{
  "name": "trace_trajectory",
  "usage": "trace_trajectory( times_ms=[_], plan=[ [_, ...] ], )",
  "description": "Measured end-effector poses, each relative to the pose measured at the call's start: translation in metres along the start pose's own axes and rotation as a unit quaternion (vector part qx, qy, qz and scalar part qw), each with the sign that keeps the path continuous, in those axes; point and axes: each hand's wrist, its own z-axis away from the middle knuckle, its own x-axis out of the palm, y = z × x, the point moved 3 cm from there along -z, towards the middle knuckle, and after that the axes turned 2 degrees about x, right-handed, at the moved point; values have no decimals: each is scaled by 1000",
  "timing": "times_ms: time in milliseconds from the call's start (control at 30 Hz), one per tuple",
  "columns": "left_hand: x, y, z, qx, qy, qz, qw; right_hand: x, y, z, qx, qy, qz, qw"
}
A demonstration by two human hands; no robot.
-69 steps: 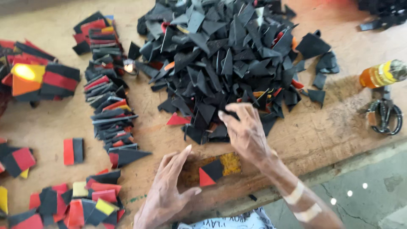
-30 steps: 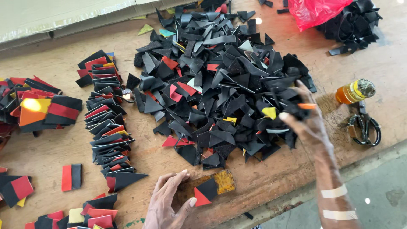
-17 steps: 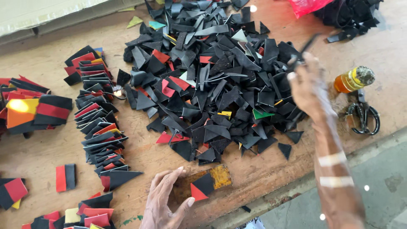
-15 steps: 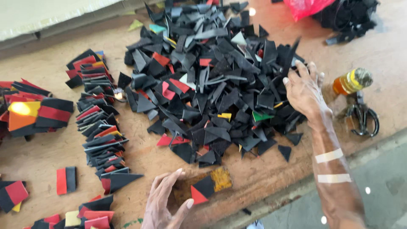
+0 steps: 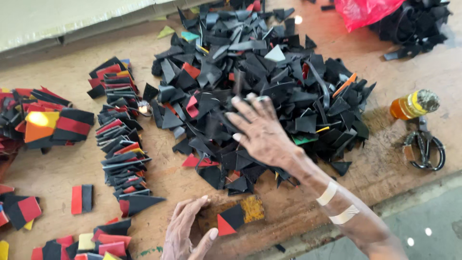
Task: The person assembles small triangular pieces of colored material on a wooden table. They pick pieces from a pile, align them on a small wooden block, and place the assembled units into a growing stack. The process repeats with different color combinations throughout the clip.
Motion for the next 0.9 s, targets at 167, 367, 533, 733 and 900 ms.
trace_trajectory(
  times_ms=[167,367,533,733,900],
  plan=[
    [0,3,1,-22,-14,6,1000,-11,-28,16,-35,-13,-19,999],
    [-1,8,-1,-14,-23,0,1000,-27,-18,69,9,-35,-36,999],
    [-7,18,1,-3,-78,-12,997,-35,-1,90,87,-17,52,995],
    [-13,20,1,7,-135,9,991,-35,-29,106,106,66,17,992],
    [-11,9,5,20,-98,7,995,9,-44,106,71,-53,23,996]
  ],
)
